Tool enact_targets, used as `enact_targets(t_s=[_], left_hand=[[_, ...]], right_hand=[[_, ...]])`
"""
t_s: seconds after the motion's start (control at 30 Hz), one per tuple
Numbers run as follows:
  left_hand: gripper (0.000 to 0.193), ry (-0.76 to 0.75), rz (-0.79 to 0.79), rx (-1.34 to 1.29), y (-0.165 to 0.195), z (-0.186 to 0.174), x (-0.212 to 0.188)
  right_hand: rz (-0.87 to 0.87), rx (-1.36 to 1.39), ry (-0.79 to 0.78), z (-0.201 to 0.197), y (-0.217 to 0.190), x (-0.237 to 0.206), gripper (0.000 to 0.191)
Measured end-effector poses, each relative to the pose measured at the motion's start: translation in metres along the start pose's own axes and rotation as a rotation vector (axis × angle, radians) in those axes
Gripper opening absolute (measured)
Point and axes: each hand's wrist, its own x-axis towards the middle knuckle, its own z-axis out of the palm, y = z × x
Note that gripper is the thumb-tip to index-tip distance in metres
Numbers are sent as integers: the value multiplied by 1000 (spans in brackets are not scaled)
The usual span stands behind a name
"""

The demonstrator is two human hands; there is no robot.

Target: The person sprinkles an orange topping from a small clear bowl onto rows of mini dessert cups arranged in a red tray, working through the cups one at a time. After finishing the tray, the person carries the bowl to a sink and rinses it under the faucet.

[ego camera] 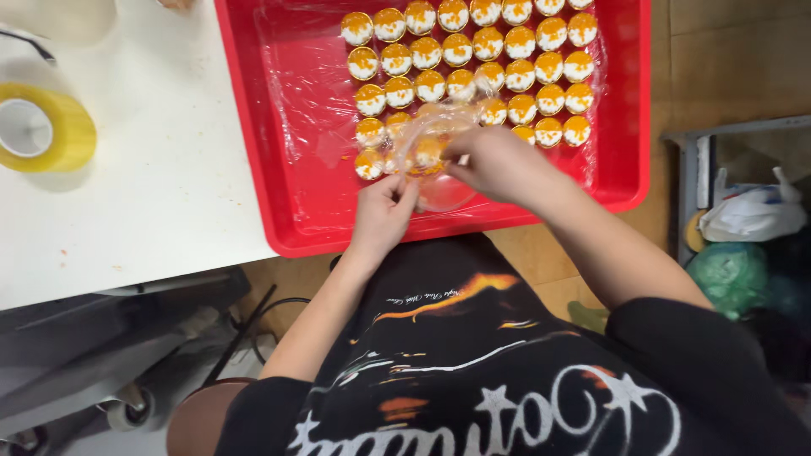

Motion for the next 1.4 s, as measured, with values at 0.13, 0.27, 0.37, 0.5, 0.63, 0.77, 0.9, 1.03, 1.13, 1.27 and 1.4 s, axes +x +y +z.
enact_targets(t_s=[0.13,0.27,0.37,0.5,0.63,0.77,0.9,1.03,1.13,1.27,1.4], left_hand=[[33,-41,37,61,-2,-15,-2],[34,-16,148,115,-6,-25,-7],[34,7,180,148,-8,-30,-14],[34,24,190,174,-12,-43,-26],[35,-11,135,178,-15,-57,-30],[36,-58,83,63,-14,-70,-25],[36,-49,3,129,-11,-80,-15],[36,10,-12,47,-11,-88,-10],[35,121,-71,48,-13,-97,-8],[36,239,-77,11,-15,-111,-11],[32,360,-126,39,-14,-121,-21]], right_hand=[[115,-617,-123,64,-19,44,17],[247,-704,-246,114,-10,64,16],[143,-780,-158,136,-10,66,14],[296,-619,-338,150,-24,68,15],[317,-563,-274,153,-40,64,15],[268,-450,-17,143,-54,57,14],[157,-222,33,115,-57,50,12],[45,266,250,78,-41,39,9],[254,477,254,42,-3,36,11],[344,405,361,10,60,55,12],[416,496,293,20,104,79,14]])
